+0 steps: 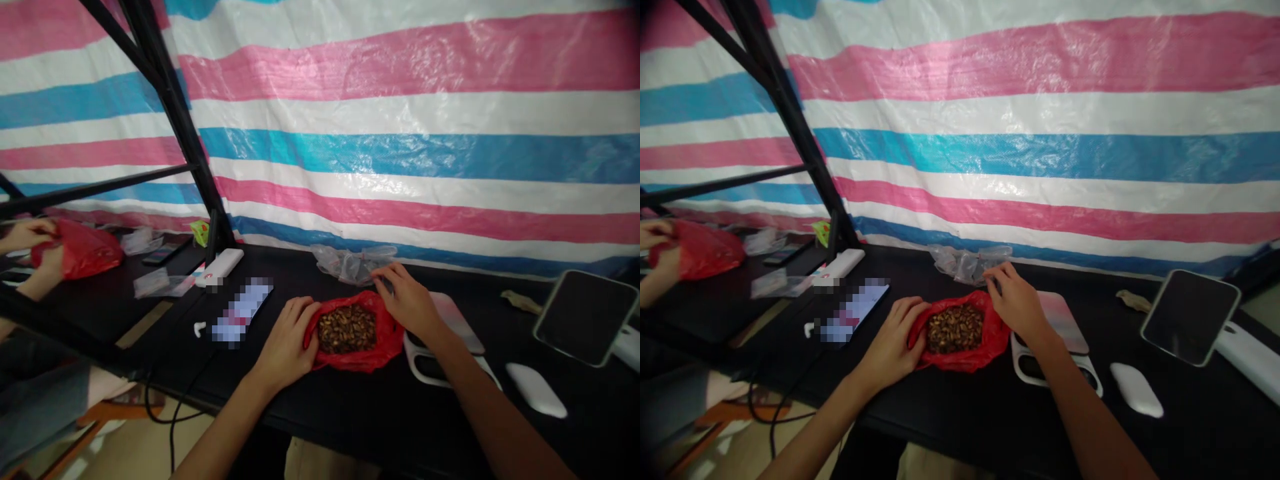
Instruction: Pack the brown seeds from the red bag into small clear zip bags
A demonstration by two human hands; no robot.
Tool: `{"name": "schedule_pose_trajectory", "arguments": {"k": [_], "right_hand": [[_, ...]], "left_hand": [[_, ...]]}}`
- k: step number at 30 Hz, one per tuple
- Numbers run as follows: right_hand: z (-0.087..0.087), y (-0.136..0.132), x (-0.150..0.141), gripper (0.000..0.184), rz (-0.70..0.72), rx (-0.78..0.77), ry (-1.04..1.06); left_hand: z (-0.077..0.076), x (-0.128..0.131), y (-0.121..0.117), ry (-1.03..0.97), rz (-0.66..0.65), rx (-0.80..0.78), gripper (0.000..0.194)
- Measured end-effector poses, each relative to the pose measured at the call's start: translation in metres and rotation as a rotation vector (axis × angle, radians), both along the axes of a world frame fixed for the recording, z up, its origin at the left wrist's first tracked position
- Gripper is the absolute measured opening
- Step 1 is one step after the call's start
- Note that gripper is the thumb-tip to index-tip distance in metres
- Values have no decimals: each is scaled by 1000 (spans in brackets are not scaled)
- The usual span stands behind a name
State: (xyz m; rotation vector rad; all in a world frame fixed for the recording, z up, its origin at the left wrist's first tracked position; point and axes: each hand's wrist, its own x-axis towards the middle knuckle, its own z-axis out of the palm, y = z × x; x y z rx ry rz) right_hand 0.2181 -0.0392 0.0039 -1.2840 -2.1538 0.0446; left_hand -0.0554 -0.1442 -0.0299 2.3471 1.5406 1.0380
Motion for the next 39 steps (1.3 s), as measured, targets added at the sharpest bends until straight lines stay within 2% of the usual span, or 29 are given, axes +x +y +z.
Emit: {"name": "schedule_pose_trajectory", "arguments": {"k": [6,9,13,20,23,27,30,35,39], "right_hand": [[-3,8,-1,22,-14,81,-25],[0,1,-9,22,-4,102,-33],[2,-11,-21,23,89,82,-53],[-3,-17,-32,20,134,77,-84],[-3,-18,-33,20,124,88,-109],[-1,-19,-30,20,94,88,-141],[1,-19,-29,20,90,63,-148],[4,-21,-28,19,122,48,-166],[8,-22,-25,19,127,47,-136]], "left_hand": [[5,0,-10,96,5,15,43],[5,0,-12,120,12,19,41],[4,0,-12,140,53,33,38],[-3,0,-8,189,110,14,34],[-8,1,-5,198,145,21,38],[-13,2,-2,211,111,7,49],[-13,0,-2,182,97,-31,55],[-14,-3,0,69,181,-92,51],[-13,-3,-1,43,172,-142,52]]}}
